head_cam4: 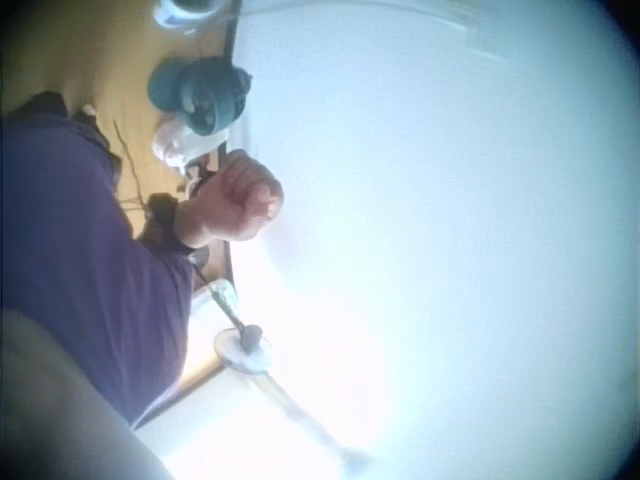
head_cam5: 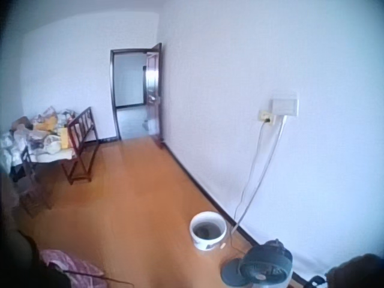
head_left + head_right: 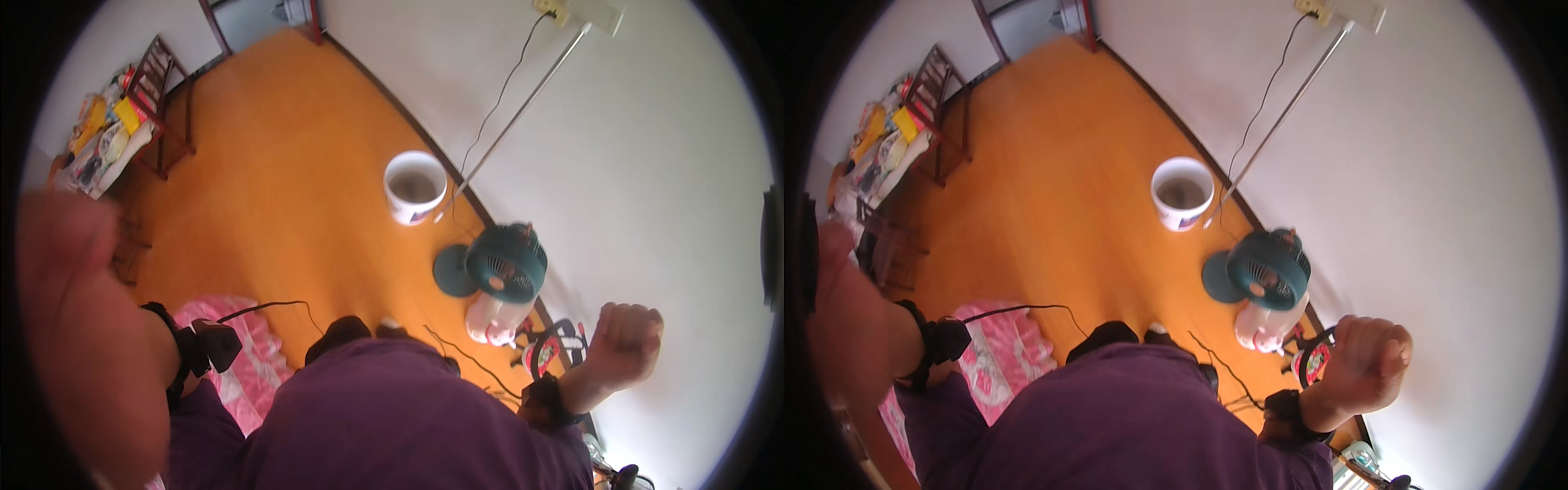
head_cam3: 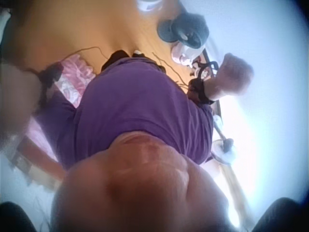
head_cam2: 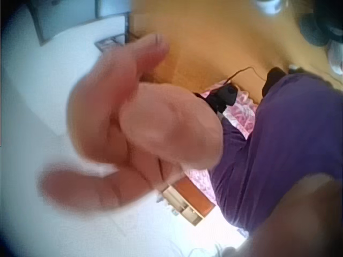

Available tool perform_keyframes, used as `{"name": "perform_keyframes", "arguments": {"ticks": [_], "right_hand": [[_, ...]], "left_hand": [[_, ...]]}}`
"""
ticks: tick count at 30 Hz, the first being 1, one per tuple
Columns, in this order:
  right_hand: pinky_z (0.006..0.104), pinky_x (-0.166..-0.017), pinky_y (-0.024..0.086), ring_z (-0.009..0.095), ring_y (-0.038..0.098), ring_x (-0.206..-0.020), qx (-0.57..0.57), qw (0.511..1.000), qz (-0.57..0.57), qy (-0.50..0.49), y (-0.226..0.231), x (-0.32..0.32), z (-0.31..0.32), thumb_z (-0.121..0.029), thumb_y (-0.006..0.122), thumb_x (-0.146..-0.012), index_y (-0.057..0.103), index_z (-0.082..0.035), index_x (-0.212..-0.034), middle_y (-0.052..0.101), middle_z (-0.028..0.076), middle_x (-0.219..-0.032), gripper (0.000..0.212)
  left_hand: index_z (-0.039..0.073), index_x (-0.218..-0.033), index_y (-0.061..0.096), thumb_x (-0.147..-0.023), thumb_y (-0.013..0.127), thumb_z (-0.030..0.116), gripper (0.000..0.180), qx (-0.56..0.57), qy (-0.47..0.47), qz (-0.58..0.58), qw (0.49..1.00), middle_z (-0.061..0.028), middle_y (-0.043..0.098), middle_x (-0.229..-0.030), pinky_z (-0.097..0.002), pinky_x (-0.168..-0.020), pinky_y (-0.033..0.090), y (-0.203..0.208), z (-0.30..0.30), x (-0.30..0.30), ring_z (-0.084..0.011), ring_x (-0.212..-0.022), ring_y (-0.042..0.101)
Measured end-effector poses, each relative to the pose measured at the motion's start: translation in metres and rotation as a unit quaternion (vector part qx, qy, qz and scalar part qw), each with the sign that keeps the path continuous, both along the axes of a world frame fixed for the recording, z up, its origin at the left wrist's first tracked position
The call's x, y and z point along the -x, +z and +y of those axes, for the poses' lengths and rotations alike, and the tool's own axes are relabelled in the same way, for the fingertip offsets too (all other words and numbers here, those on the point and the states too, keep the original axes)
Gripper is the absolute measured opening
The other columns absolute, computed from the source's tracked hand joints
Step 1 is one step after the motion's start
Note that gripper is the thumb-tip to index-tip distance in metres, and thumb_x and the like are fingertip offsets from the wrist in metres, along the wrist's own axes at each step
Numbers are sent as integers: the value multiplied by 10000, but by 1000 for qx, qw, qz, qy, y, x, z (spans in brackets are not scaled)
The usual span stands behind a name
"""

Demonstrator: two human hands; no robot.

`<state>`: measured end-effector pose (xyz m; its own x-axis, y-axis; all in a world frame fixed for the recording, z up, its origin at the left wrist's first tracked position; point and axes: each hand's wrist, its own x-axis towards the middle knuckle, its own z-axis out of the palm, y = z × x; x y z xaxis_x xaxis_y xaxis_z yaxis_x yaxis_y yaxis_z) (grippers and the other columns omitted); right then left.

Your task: The person sits on the floor and assembles a small green electric fan by attaching the motor head to the pole, threading the power cord through the stand, and securing parts together by hand.

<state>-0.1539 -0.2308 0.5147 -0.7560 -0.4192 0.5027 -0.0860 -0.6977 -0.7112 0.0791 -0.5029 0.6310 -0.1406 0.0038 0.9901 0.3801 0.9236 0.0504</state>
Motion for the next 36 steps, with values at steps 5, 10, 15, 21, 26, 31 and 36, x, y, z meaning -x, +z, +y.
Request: {"name": "perform_keyframes", "arguments": {"ticks": [5, 10, 15, 21, 26, 31, 36], "right_hand": [[283, -431, 210, 92, 246, -409, -26, 993, 15, -111, -2, 32, -47, -149, 518, -850, 317, -104, -578, 288, -20, -482, 341], [258, -418, 177, 78, 223, -408, -34, 965, 3, -258, -12, 35, -88, -139, 510, -861, 312, -106, -591, 268, -27, -483, 337], [244, -408, 200, 78, 221, -412, -40, 902, -53, -427, -13, 19, -98, -83, 462, -860, 308, -97, -600, 266, -13, -503, 302], [236, -447, 212, 68, 219, -478, -55, 845, -86, -525, -30, 23, -94, -68, 444, -878, 299, -120, -665, 209, -33, -558, 263], [263, -424, 183, 98, 169, -444, -52, 741, -193, -641, -21, 70, -106, -2, 417, -798, 270, -109, -551, 173, -14, -520, 306], [249, -436, 208, 86, 202, -461, -43, 763, -177, -620, -25, 101, -97, -28, 427, -833, 310, -96, -622, 205, -19, -542, 251], [234, -448, 232, 75, 235, -478, -46, 760, -155, -629, -32, 84, -85, -54, 436, -869, 350, -83, -692, 237, -24, -564, 198]], "left_hand": [[-20, -947, 568, -885, 491, 43, 117, -214, -84, -192, 954, -76, 599, -794, -230, -635, 454, -13, -126, 117, -124, -684, 560], [8, -914, 585, -901, 511, 188, 196, -275, -154, -424, 849, -42, 602, -750, -223, -633, 460, -25, -229, 241, -109, -683, 576], [22, -878, 578, -883, 524, 269, 253, -315, -254, -523, 750, -44, 589, -747, -251, -644, 466, -31, -261, 384, -132, -703, 580], [42, -862, 569, -849, 561, 313, 271, -338, -248, -592, 689, -50, 585, -783, -315, -698, 471, -64, -271, 575, -154, -741, 572], [68, -917, 563, -840, 562, 350, 292, -393, -203, -618, 651, -48, 587, -837, -368, -771, 453, -107, -262, 709, -173, -822, 555], [82, -952, 563, -851, 514, 373, 312, -399, -141, -609, 671, -61, 609, -813, -439, -709, 435, -116, -239, 784, -198, -796, 569], [129, -848, 544, -869, 476, 389, 269, -442, -243, -623, 597, -5, 541, -640, -440, -626, 400, -133, -229, 821, -159, -564, 501]]}}
